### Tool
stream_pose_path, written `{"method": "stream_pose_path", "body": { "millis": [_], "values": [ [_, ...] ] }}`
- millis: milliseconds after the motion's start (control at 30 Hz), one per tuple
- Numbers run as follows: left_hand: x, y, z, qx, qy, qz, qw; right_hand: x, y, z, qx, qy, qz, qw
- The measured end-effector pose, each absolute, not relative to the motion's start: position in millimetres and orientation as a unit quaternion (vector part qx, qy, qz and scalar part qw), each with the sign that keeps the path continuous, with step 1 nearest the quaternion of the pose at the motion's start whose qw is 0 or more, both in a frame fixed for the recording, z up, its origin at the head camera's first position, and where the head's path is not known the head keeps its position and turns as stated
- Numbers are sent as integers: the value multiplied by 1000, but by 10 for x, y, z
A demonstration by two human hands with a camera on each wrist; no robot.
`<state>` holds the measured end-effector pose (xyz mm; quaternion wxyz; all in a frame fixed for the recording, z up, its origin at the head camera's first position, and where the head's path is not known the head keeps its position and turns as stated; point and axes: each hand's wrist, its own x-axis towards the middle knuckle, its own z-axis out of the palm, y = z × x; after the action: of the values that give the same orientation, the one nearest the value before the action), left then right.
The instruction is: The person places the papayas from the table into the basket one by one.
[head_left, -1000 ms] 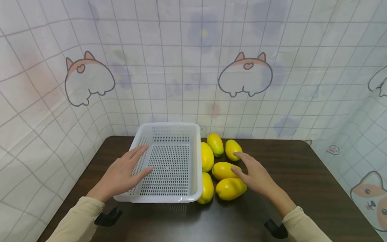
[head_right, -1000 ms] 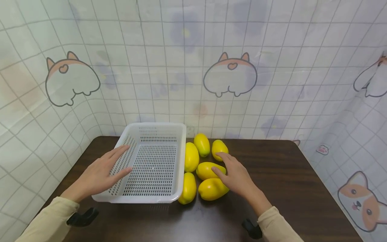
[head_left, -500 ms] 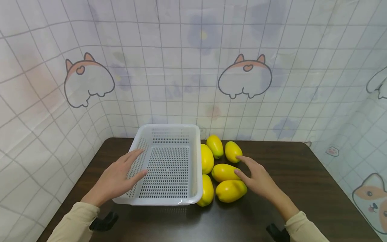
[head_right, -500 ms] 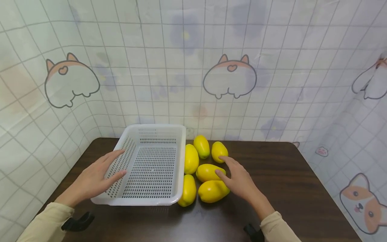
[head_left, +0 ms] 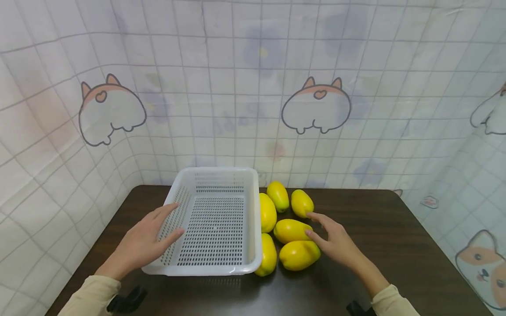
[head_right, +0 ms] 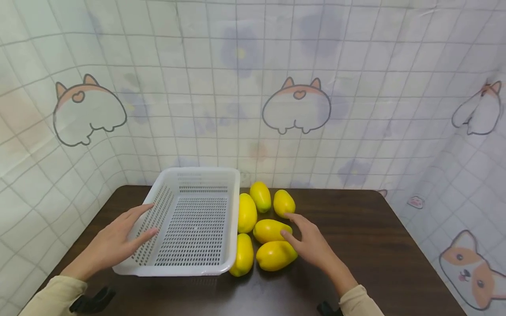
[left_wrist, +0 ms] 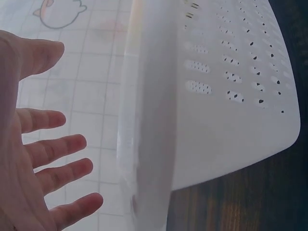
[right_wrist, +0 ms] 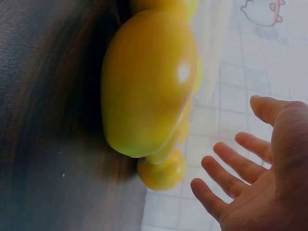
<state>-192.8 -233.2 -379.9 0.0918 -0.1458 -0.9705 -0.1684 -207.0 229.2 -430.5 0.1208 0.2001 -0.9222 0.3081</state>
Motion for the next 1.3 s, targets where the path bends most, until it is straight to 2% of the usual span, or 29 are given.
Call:
{"method": "stream_pose_path", "body": {
  "millis": [767, 1167, 1300],
  "values": [
    [-1881, -2565, -3940, -109, -951, -265, 113, -2019, 2356, -4520, 226, -891, 377, 117],
    [-1966, -2667, -4041, -59, -932, -346, 84, -2006, 2427, -4589, 237, -876, 413, 76],
    [-2048, -2695, -4061, -48, -925, -372, 57, -2029, 2481, -4591, 242, -874, 416, 70]
  ]
}}
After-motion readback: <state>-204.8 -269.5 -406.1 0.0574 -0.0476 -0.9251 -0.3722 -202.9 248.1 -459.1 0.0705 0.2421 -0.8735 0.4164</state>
